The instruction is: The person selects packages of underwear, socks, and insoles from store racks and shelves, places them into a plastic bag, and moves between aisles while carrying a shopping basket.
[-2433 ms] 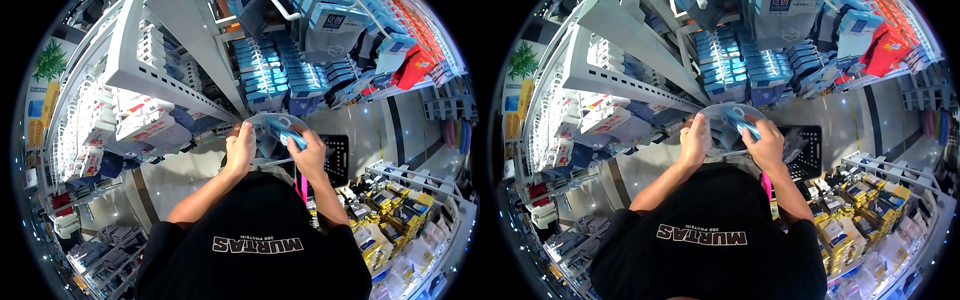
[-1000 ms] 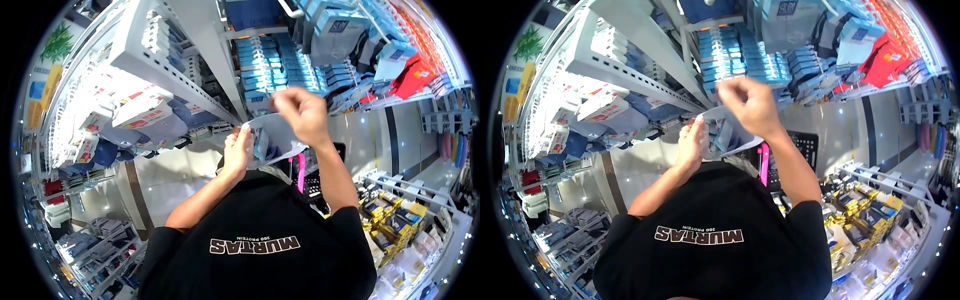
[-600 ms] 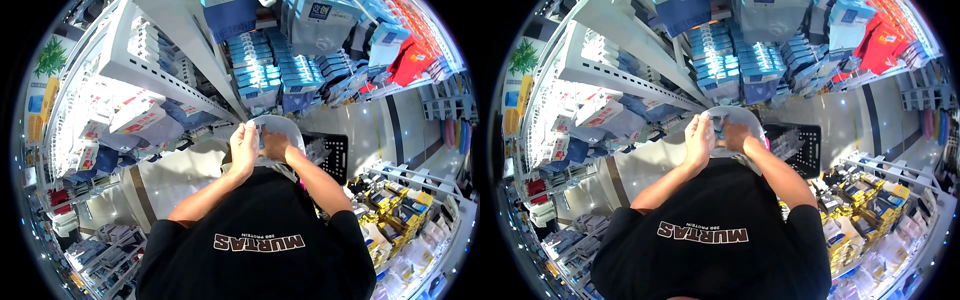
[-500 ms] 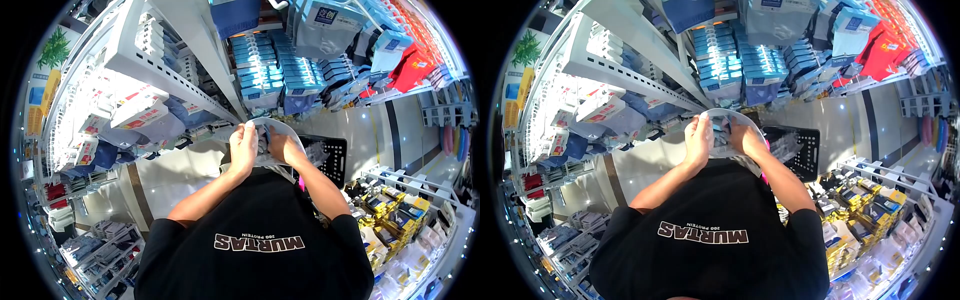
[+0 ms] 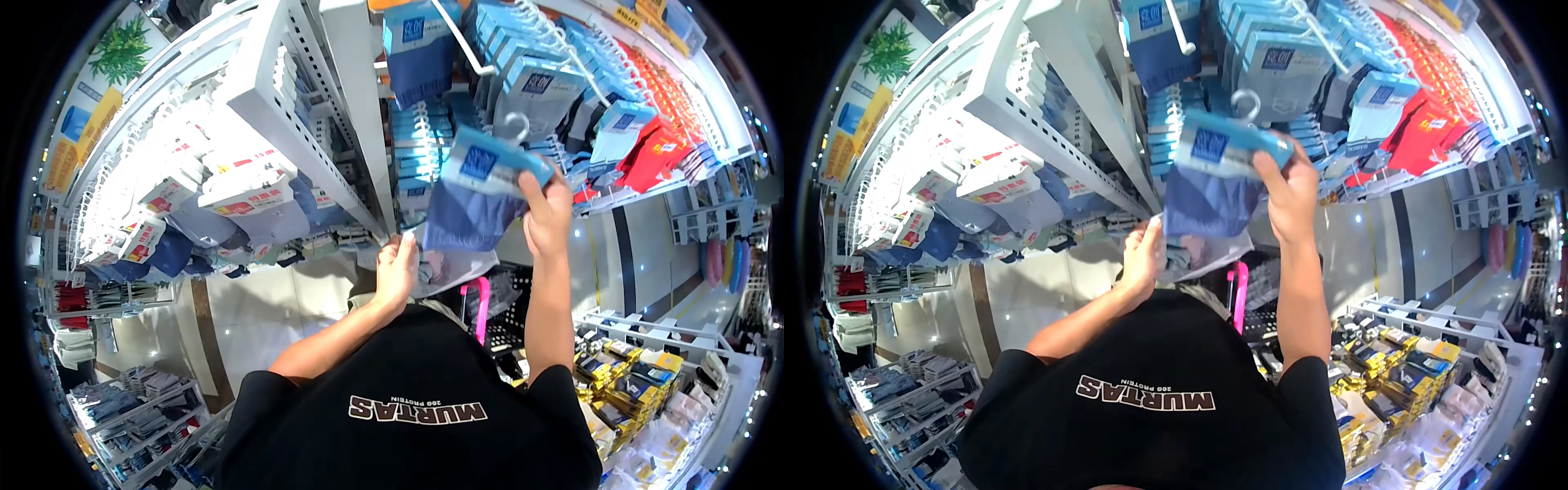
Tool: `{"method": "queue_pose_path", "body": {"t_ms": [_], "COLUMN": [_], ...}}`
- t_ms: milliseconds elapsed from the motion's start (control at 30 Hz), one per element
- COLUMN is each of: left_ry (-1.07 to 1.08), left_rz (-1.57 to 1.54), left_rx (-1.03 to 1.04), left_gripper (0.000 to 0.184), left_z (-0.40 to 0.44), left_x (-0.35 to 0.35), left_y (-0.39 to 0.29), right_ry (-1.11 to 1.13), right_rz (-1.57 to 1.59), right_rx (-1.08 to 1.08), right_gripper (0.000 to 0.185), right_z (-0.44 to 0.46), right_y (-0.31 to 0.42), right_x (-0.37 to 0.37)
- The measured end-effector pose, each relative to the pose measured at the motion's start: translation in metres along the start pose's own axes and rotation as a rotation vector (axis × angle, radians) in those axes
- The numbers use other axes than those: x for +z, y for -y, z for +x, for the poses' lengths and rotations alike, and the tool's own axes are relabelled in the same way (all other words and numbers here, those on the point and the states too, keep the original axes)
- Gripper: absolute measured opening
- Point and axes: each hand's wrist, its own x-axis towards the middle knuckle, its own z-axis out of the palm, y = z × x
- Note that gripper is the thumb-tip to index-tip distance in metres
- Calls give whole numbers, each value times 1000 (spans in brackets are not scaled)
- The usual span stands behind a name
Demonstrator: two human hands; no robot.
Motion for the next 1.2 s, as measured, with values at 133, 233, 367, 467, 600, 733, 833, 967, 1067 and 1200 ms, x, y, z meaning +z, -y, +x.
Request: {"method": "queue_pose_path", "body": {"t_ms": [133,233,367,467,600,733,833,967,1067,1200], "left_ry": [4,12,-18,-32,-85,-86,-125,-110,-13,33], "left_rz": [-24,-18,11,22,34,-43,-43,29,-38,-29], "left_rx": [23,25,62,76,91,19,42,109,29,-2], "left_gripper": [34,34,34,33,31,21,17,13,15,19], "left_z": [-7,-11,-9,-9,-14,-12,-4,5,1,0], "left_x": [-1,-3,-14,-21,-22,-26,-31,-37,-33,-25], "left_y": [1,-4,3,2,-9,-14,-11,2,0,9], "right_ry": [-7,18,74,47,-11,-204,302,915,915,993], "right_rz": [1,-56,-188,-303,-301,-612,-226,-551,-744,-956], "right_rx": [-150,-193,-179,-100,-143,-627,95,475,343,297], "right_gripper": [27,33,48,52,50,42,22,24,36,37], "right_z": [64,104,146,171,148,79,-1,-58,-91,-107], "right_y": [12,14,-11,-34,-29,-35,-24,-61,-118,-181], "right_x": [48,77,103,108,121,105,74,53,58,87]}}
